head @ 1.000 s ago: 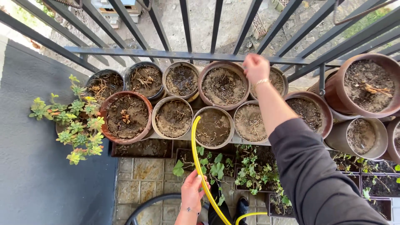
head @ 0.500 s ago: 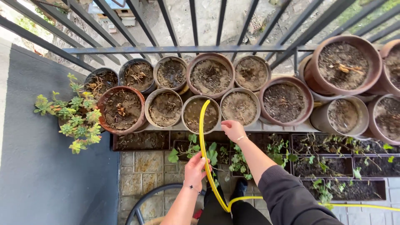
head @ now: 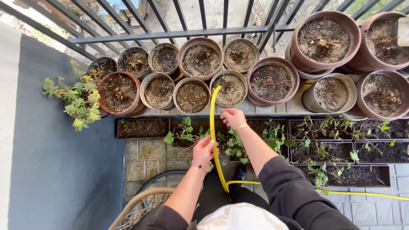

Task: The person waters multiple potted plants and seedling trays on a balcony using a yellow hose. They systematically move the hose from one container to the next, directing water into the soil of each pot.

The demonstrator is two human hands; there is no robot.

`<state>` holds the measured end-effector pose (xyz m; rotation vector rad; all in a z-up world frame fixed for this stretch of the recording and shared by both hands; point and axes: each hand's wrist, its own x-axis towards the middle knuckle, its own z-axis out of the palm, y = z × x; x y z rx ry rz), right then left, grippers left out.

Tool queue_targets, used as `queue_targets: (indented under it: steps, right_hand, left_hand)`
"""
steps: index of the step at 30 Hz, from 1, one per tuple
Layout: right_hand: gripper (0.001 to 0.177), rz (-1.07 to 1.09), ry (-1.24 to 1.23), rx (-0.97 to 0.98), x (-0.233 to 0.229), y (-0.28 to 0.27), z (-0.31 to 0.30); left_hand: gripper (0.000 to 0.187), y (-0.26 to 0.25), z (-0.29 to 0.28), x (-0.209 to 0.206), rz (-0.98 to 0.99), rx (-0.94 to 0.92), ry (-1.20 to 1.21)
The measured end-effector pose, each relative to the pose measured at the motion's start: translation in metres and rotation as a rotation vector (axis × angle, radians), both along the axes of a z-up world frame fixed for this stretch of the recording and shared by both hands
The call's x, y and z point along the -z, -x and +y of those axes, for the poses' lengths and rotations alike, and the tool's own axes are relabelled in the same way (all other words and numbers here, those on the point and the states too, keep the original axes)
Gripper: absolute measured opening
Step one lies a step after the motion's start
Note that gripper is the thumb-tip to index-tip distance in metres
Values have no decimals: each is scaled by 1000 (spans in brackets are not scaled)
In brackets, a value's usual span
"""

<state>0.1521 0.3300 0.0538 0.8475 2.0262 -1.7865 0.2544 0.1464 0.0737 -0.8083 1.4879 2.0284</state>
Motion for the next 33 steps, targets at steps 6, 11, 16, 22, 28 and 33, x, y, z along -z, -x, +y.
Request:
queue_targets:
  steps: [6,11,16,22,28,33]
  right_hand:
    - [33,-37,172,141,21,19,20]
    - [39,-80,372,348,78,64,44]
    - [39,-116,440,442,83,98,52]
    - [9,-209,398,713,0,115,44]
    - [30,-317,323,722,-29,118,42]
    - [32,-199,170,471,51,132,62]
  left_hand:
    - [37,-34,18,-24,11,40,-20]
    - [37,-50,20,-48,30,49,-41]
    - [36,-49,17,-81,26,42,-76]
    - [41,-34,6,-106,-95,89,-59]
    - [41,-11,-5,-96,-120,79,-70]
    - [37,18,-10,-87,-117,72,-80]
